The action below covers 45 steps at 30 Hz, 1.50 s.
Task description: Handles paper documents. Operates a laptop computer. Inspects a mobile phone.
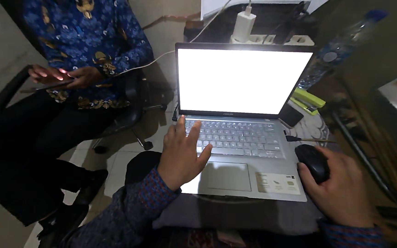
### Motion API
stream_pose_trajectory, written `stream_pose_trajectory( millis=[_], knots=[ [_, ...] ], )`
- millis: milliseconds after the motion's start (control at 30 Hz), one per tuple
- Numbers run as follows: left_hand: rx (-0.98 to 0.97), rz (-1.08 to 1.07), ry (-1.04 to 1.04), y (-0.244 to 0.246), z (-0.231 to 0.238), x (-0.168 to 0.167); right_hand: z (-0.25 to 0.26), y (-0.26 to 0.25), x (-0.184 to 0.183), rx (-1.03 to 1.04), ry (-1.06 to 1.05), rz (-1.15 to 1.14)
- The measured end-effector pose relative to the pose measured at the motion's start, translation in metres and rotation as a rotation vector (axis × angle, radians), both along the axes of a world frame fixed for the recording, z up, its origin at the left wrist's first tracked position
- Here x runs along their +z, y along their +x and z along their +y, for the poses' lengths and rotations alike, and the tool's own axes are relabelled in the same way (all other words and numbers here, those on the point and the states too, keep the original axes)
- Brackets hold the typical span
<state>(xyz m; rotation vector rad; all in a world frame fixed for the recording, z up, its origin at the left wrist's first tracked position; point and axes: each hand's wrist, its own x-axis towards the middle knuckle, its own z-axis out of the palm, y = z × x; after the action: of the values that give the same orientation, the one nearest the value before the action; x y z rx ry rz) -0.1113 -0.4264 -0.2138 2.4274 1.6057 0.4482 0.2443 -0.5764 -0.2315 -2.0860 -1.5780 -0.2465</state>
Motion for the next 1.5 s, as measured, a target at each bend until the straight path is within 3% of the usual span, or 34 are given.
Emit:
stream_pose_trajectory(
  millis=[833,1500],
  knots=[
    [0.037,-0.040,0.132,-0.008,-0.015,-0.010,-0.001,-0.003,0.002,-0.028,0.001,-0.004],
    [0.048,-0.027,0.069,-0.008,-0.014,-0.008,0.000,-0.002,0.000,-0.008,0.007,0.012]
  ],
)
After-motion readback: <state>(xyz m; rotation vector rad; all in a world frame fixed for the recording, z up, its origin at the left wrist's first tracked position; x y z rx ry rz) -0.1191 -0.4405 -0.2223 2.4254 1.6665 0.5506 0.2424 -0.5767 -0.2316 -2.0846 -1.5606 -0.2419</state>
